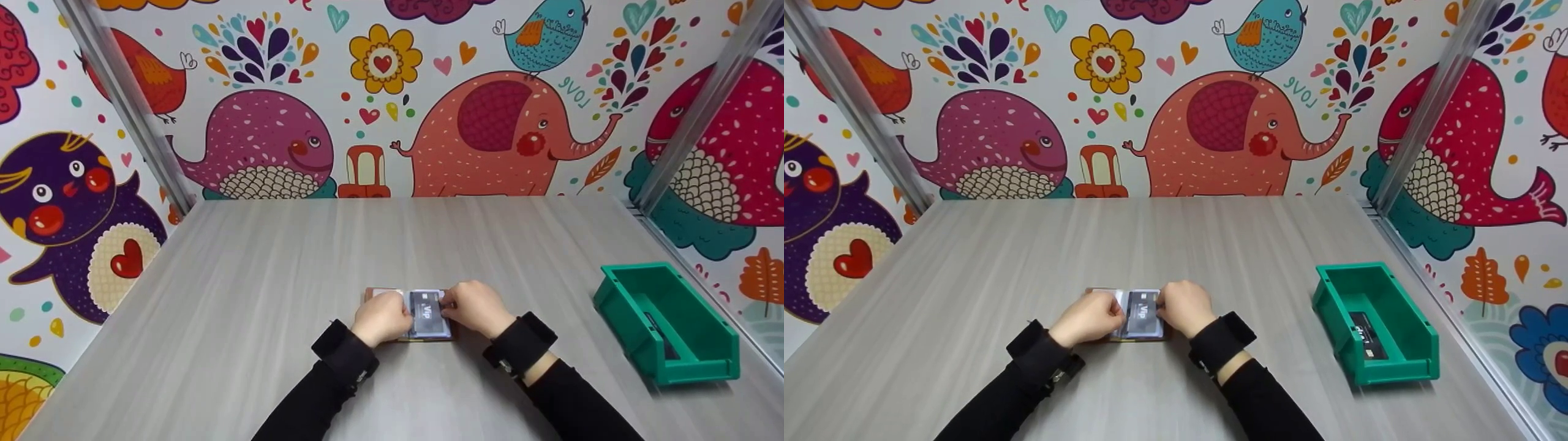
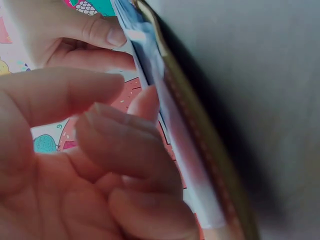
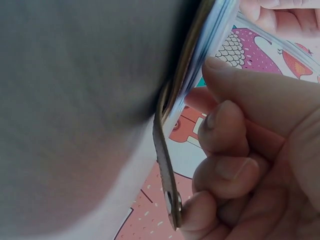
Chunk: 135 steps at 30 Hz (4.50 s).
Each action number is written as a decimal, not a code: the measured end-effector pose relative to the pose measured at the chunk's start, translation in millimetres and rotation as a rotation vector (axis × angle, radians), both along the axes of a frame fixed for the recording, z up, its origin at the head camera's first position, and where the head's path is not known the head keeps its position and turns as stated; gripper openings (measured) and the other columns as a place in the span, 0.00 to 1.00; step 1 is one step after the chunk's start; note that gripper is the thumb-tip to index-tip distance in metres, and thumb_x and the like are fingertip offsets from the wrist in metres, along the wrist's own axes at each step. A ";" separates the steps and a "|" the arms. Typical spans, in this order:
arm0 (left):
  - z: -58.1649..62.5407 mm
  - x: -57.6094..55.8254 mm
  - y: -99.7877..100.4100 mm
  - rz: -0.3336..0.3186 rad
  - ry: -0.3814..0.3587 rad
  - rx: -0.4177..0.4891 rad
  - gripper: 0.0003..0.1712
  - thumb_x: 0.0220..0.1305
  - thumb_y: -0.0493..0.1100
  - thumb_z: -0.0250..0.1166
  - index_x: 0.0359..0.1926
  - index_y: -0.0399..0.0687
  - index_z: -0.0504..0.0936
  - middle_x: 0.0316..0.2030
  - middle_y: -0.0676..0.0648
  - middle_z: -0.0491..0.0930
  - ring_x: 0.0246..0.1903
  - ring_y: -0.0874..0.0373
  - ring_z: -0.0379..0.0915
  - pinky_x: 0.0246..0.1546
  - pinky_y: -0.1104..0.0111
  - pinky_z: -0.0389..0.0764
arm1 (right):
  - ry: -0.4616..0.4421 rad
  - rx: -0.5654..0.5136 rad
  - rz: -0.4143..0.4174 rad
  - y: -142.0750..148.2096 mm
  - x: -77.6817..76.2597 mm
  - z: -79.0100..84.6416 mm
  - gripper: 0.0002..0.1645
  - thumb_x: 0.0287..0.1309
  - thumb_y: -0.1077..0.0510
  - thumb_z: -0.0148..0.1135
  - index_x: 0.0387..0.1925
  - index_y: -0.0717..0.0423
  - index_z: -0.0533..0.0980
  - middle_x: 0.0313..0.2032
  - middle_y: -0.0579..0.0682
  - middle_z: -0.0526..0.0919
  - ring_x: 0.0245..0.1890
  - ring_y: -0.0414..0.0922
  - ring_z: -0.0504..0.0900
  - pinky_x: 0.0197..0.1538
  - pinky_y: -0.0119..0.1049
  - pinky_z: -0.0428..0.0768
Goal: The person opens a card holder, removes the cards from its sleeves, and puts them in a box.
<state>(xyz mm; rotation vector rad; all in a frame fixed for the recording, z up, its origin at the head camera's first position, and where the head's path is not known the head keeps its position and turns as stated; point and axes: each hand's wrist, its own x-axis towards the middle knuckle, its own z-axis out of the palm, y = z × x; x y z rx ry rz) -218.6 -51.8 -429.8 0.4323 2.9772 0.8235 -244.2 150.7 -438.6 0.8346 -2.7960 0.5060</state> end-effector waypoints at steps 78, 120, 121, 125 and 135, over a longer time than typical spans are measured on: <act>-2.1 -19.9 -21.0 0.014 -0.284 0.236 0.12 0.53 0.38 0.69 0.21 0.44 0.73 0.21 0.51 0.72 0.21 0.59 0.67 0.22 0.70 0.68 | -0.051 0.010 -0.001 -0.5 -0.6 1.7 0.04 0.47 0.62 0.75 0.29 0.55 0.88 0.27 0.47 0.86 0.22 0.41 0.75 0.27 0.40 0.75; 15.9 -24.1 -57.8 -0.019 -0.447 0.494 0.16 0.55 0.35 0.64 0.14 0.48 0.71 0.12 0.54 0.66 0.11 0.67 0.55 0.13 0.75 0.58 | -0.011 -0.012 0.029 1.8 0.5 -0.4 0.02 0.50 0.62 0.74 0.27 0.57 0.87 0.26 0.46 0.85 0.21 0.39 0.73 0.28 0.37 0.74; 16.9 -23.8 -58.1 -0.030 -0.443 0.498 0.16 0.56 0.35 0.64 0.14 0.48 0.71 0.11 0.54 0.66 0.10 0.67 0.55 0.13 0.75 0.58 | -0.010 -0.013 0.031 2.0 0.5 -0.5 0.02 0.50 0.62 0.74 0.27 0.57 0.87 0.26 0.46 0.85 0.22 0.39 0.73 0.28 0.37 0.74; 20.6 -22.5 -59.1 -0.068 -0.423 0.505 0.19 0.57 0.36 0.63 0.13 0.51 0.68 0.10 0.56 0.63 0.11 0.67 0.55 0.13 0.75 0.57 | -0.023 -0.019 0.024 2.7 1.1 -1.3 0.03 0.51 0.62 0.74 0.30 0.57 0.87 0.28 0.47 0.86 0.24 0.41 0.78 0.30 0.39 0.77; 27.7 -19.1 -60.7 -0.096 -0.402 0.515 0.22 0.59 0.37 0.63 0.12 0.53 0.66 0.10 0.57 0.60 0.11 0.66 0.54 0.14 0.74 0.57 | -0.066 -0.028 0.025 4.0 3.2 -0.5 0.07 0.52 0.62 0.72 0.36 0.58 0.87 0.31 0.50 0.87 0.27 0.44 0.80 0.33 0.43 0.79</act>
